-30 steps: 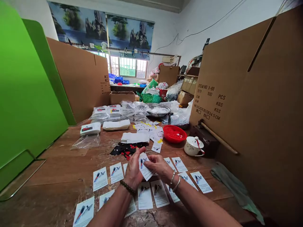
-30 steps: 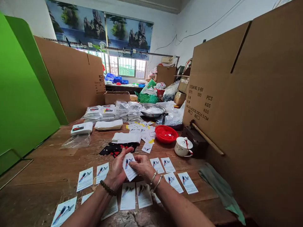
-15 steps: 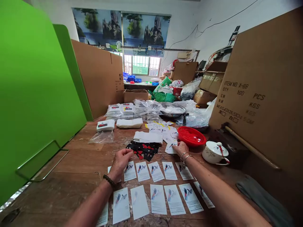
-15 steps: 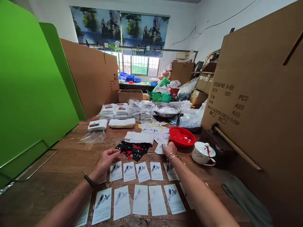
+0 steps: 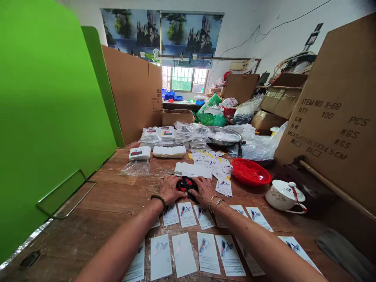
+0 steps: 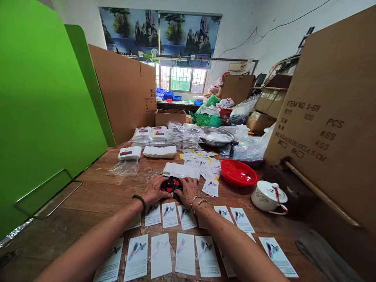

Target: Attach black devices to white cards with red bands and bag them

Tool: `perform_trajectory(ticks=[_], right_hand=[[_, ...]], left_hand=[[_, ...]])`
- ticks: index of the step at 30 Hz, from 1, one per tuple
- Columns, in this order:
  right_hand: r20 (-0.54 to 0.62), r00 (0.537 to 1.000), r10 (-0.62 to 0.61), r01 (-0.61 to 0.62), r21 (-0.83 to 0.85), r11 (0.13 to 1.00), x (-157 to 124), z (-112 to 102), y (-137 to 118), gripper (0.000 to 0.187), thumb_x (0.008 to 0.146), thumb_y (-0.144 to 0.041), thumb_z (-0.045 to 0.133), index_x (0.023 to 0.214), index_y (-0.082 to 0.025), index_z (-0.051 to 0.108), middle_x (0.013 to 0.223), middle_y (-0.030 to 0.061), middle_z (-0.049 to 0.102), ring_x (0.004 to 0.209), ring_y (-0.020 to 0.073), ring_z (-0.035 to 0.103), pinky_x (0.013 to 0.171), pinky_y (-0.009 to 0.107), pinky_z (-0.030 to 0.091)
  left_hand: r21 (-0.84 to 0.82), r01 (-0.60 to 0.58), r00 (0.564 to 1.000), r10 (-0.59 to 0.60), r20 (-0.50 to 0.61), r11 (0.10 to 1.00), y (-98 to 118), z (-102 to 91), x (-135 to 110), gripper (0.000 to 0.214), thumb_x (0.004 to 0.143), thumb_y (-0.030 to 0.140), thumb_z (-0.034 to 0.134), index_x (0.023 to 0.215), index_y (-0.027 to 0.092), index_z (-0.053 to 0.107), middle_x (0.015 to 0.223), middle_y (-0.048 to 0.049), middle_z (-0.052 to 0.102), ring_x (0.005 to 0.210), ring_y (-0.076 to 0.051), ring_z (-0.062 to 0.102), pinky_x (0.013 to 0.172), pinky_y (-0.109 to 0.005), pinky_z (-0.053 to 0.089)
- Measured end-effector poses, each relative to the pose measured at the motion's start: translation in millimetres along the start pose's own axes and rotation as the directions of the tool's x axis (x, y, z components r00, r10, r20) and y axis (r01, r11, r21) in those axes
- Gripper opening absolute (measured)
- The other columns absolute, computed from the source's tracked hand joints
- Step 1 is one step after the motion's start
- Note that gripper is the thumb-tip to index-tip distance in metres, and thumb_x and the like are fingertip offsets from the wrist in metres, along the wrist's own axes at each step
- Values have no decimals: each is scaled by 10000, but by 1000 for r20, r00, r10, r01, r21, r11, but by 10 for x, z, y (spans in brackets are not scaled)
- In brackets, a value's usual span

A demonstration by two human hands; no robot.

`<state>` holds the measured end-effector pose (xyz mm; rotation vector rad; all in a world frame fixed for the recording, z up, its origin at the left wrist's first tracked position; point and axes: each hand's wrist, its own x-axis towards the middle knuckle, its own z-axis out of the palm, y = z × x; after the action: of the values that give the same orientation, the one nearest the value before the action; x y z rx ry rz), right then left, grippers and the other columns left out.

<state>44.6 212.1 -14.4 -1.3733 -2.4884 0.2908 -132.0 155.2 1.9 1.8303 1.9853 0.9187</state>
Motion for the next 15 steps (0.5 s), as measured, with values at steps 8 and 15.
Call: perform_trajectory(ticks=[8, 15], right_hand=[[58, 983, -176, 184, -209, 960, 164, 33, 13, 312, 943, -295, 467, 1219, -219, 591, 1198, 116, 592, 1087, 280, 474, 883, 362, 389], [22, 994, -105, 105, 5, 994, 267, -152, -6, 282, 893, -65, 402, 1011, -190, 626, 1088, 138, 642, 1098, 243, 492, 818, 310, 400]], left_hand=[[181, -12, 999, 5, 39, 983, -18, 114, 236, 265, 736, 335, 712, 974, 221, 735, 1094, -103, 662, 1065, -309, 510, 929, -422, 347], [203, -42, 999, 35, 35, 978, -67, 91, 280, 159, 821, 178, 590, 919, 220, 708, 1081, -100, 646, 1064, -281, 508, 940, -409, 335]])
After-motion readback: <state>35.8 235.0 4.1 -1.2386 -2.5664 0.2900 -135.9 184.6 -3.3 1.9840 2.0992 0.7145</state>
